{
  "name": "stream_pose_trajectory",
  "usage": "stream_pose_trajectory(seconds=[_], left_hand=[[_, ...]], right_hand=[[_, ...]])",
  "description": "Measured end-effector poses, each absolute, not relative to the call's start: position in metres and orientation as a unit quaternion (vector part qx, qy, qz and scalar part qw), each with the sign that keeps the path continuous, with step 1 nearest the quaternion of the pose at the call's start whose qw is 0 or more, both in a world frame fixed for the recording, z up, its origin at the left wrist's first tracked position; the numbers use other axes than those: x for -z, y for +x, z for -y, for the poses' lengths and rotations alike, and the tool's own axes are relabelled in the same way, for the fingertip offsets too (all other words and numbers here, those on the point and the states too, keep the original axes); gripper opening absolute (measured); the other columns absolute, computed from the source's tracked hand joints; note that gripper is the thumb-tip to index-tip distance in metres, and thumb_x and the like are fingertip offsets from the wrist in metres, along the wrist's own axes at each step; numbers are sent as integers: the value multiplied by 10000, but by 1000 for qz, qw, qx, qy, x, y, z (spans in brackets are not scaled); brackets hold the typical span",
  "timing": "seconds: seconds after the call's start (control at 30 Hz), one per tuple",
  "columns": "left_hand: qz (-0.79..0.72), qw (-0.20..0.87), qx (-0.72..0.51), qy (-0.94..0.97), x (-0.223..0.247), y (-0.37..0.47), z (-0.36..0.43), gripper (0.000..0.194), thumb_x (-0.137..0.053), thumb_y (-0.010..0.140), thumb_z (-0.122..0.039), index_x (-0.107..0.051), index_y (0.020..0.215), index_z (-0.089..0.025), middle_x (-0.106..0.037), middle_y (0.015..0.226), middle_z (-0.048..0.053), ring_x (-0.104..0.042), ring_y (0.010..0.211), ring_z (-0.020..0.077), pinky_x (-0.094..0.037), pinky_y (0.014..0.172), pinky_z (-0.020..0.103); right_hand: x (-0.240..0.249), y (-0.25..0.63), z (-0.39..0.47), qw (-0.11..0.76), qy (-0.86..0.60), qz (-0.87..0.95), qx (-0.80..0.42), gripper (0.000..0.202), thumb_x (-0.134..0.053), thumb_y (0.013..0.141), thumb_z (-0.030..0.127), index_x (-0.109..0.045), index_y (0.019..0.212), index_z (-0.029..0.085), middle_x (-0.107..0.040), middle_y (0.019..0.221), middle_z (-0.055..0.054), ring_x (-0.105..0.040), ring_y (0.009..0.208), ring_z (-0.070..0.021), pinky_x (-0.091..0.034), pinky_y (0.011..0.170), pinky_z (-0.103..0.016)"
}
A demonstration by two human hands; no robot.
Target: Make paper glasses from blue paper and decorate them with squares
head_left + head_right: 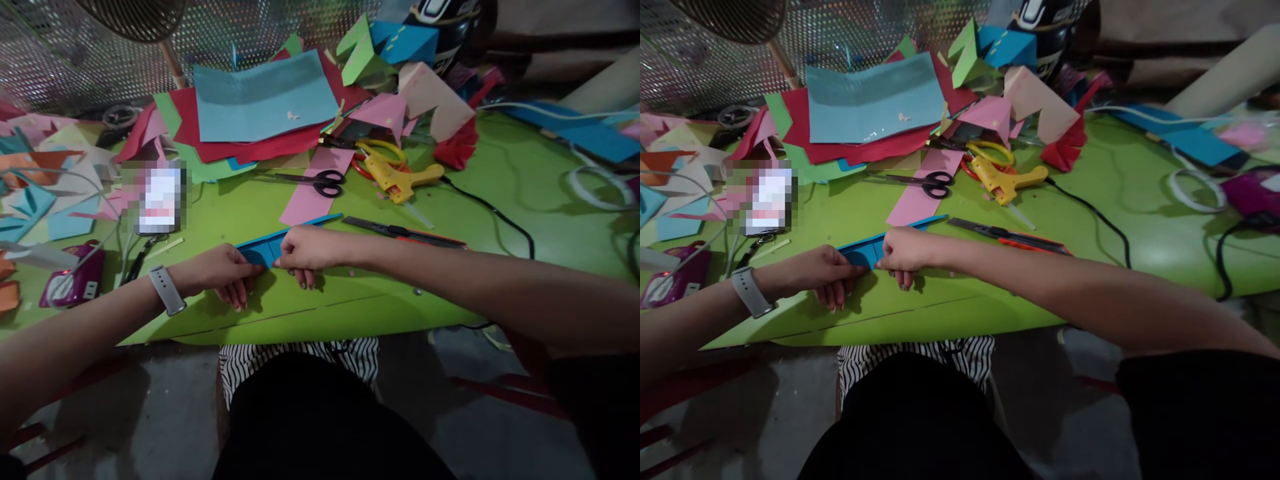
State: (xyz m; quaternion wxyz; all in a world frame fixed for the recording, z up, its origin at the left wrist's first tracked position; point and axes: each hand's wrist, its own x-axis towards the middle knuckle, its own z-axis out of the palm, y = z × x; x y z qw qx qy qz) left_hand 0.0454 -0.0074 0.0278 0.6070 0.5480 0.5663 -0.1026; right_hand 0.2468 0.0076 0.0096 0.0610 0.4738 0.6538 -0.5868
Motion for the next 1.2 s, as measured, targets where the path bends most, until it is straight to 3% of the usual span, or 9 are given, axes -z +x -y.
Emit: stream_pose_trajectory(seconds=[0.23,0.43,0.5,0.6,0.67,0.73,0.9,1.03,1.2], left_hand=[[-604,563,102,554,-28,10,19,536,-671,776,-680,-604,580,-186,-675,506,44,-609,428,142,-466,451,240],[-586,530,50,611,-35,-17,27,526,-588,865,-662,-594,623,-195,-672,517,38,-612,420,157,-479,424,258],[-569,452,-41,686,-43,-19,26,501,-537,916,-635,-644,707,-193,-714,611,47,-664,517,164,-525,498,268],[-498,225,-143,825,-47,-12,23,402,-559,940,-557,-728,987,-195,-770,932,80,-725,816,197,-572,714,304],[-438,119,-136,881,-41,-3,19,431,-551,950,-526,-702,1182,-195,-737,1135,108,-707,987,233,-566,817,335],[-403,70,-93,908,-32,4,14,433,-492,985,-467,-673,1261,-187,-720,1151,118,-690,1021,243,-562,831,341],[-371,65,-77,923,-22,5,11,363,-402,1020,-291,-711,1166,-170,-726,972,91,-690,866,198,-551,745,307],[-388,121,-156,900,-31,-7,23,309,-458,1017,-297,-712,1142,-172,-733,1002,85,-693,826,165,-552,729,285],[-434,100,-195,874,-33,-4,46,278,-493,1011,-276,-700,1162,-168,-733,985,77,-696,829,161,-559,718,265]], right_hand=[[-7,247,-5,53,473,-655,586,378,-640,938,323,-495,619,180,-628,487,27,-596,395,-90,-473,498,-224],[-17,254,3,19,469,-681,562,351,-623,930,397,-521,672,182,-640,533,14,-605,426,-115,-470,504,-251],[-25,263,8,-27,476,-728,493,320,-596,941,416,-585,736,170,-662,593,-1,-619,477,-123,-455,522,-258],[-31,278,16,-95,452,-845,268,210,-619,939,354,-680,894,158,-735,837,-59,-674,707,-165,-448,621,-280],[-26,285,22,-87,381,-912,126,161,-626,949,292,-703,992,158,-741,1013,-95,-674,889,-209,-455,698,-306],[-17,288,26,-60,307,-950,24,170,-563,988,216,-701,1062,149,-736,1056,-110,-658,956,-228,-464,739,-334],[-2,285,31,-77,235,-962,-112,324,-391,1016,56,-690,1126,120,-747,1030,-119,-660,870,-203,-475,712,-354],[-2,286,32,-149,195,-958,-147,316,-436,998,41,-665,1204,112,-724,1188,-152,-666,986,-215,-503,801,-378],[-1,290,24,-221,159,-935,-226,262,-474,990,57,-685,1131,125,-742,1117,-121,-654,989,-209,-505,828,-368]])
